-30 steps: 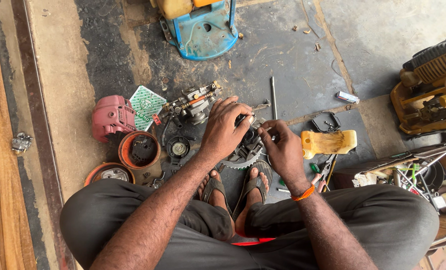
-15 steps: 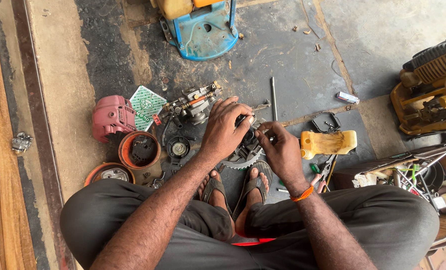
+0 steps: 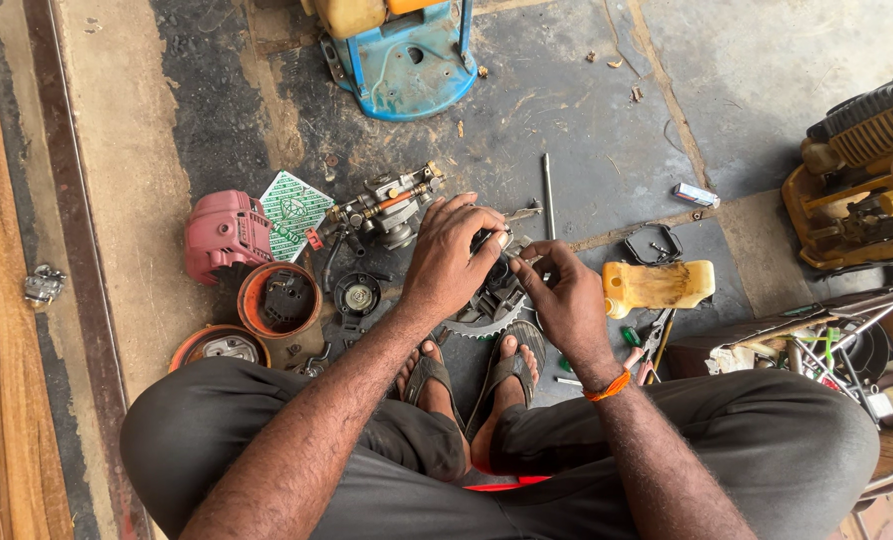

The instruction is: The person sits on the workshop floor repairing a small engine, likely from a brush cutter. They manipulate the engine housing and sprocket by hand, fit small parts, and use a screwdriver to loosen and tighten components while turning the engine over to reach different sides.

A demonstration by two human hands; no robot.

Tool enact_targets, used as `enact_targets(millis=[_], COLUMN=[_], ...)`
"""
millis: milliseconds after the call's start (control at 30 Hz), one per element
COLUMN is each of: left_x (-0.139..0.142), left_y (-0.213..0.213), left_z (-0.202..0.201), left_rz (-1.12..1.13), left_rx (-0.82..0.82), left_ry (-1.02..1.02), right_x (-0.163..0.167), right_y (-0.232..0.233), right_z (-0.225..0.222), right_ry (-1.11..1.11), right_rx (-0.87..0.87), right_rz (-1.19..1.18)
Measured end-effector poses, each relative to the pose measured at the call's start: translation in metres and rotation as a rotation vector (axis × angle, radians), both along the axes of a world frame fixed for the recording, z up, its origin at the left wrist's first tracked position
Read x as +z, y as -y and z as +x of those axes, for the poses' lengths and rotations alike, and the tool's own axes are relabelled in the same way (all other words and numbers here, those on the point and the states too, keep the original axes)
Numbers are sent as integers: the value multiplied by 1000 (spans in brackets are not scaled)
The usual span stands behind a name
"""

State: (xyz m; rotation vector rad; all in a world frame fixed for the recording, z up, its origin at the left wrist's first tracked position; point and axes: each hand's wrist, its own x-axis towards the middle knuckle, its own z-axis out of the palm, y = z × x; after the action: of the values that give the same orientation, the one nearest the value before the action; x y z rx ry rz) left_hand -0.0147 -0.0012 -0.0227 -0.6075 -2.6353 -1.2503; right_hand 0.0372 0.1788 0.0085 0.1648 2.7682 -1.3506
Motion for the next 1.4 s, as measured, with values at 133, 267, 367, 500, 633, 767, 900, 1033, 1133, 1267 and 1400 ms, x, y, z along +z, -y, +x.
enact_targets(millis=[133, 267, 367, 500, 633, 767, 900, 1033, 1133, 1267, 1400], left_x=[0, -1, -1, -1, -1, -1, 0, 0, 1, 1, 1], left_y=[0, -1, -1, -1, -1, -1, -1, 0, 0, 0, 0], left_z=[0, -1, -1, -1, -1, -1, -1, 0, 1, 0, 0], left_rz=[5, -3, -5, -6, -8, -8, -13, -1, -3, 2, -22], left_rx=[4, 2, -1, -2, -3, -3, 4, -2, -1, 2, 4], left_ry=[7, 15, 11, 10, 14, 10, 15, 6, 7, 12, 14], right_x=[0, 0, 1, 3, 4, 1, -3, -7, -10, -13, -12], right_y=[1, 0, 0, 1, 0, -2, -1, -3, -3, -2, -4], right_z=[1, 1, 1, 0, 0, -1, 0, -1, -2, -1, -2], right_ry=[-66, -43, -56, 11, 8, -32, -3, 13, -14, -6, -5], right_rx=[35, 42, 11, 15, 1, -9, 13, -21, -28, -5, -11], right_rz=[37, 15, -19, 62, 44, 9, 34, 23, -32, 10, -7])
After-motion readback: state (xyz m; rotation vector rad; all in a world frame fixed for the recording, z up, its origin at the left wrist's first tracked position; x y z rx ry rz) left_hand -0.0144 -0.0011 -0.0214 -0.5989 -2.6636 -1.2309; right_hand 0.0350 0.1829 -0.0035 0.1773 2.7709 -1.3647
